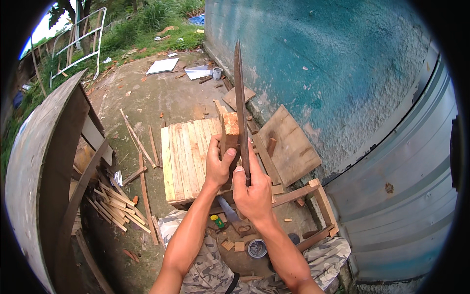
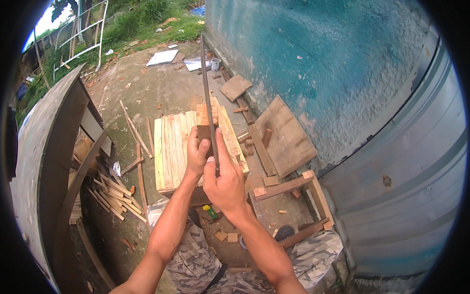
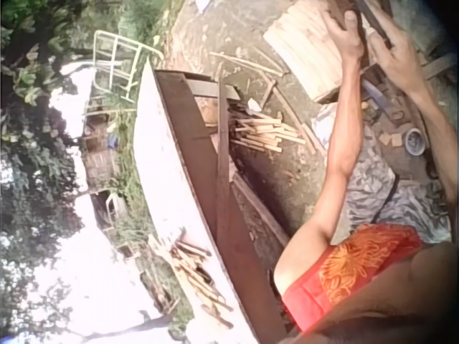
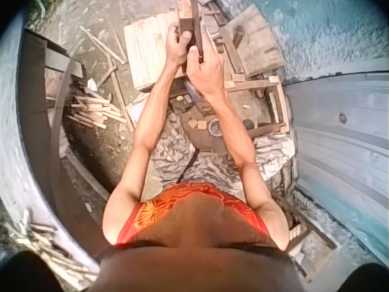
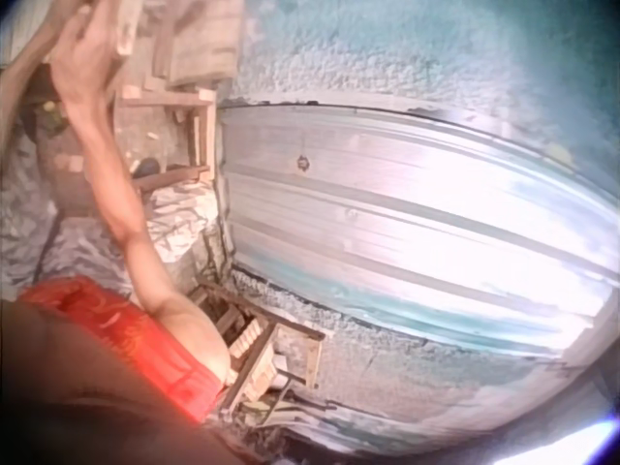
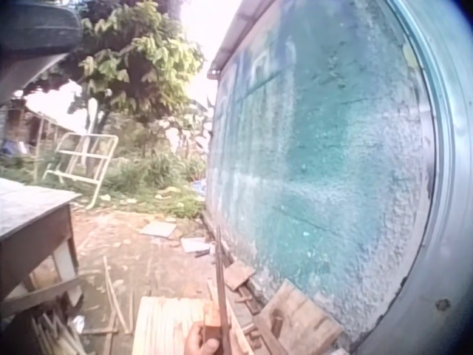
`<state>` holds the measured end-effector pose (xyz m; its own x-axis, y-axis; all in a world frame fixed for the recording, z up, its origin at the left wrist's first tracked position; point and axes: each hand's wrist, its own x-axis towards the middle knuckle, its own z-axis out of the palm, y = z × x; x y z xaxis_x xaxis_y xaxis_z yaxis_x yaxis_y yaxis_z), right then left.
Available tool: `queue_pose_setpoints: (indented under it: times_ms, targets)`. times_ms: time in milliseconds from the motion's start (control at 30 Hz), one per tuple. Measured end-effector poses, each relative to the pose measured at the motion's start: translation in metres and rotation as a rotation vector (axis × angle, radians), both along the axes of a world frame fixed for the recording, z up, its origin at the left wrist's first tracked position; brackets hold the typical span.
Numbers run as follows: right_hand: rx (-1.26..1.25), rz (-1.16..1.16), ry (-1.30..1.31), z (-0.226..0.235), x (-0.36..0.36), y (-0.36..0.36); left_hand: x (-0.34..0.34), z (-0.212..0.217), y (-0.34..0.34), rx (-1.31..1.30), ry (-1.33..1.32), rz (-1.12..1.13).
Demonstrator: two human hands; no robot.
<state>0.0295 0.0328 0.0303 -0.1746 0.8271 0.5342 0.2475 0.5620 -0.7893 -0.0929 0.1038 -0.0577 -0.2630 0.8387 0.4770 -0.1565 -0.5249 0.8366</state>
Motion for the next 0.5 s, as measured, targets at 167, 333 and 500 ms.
queue_pose_setpoints:
  times_ms: [167, 333, 500]
  targets:
    - [0.093, -0.014, -0.007, -0.003, 0.0, 0.003, 0.001, 0.003, 0.001, -0.013, -0.011, -0.021]
    - [-0.1, 0.008, -0.014, -0.003, 0.006, 0.001, 0.002, 0.003, 0.003, -0.011, -0.014, -0.023]
    - [-0.076, 0.038, -0.062, 0.005, 0.011, 0.003, 0.0, 0.003, 0.005, 0.023, 0.008, 0.001]
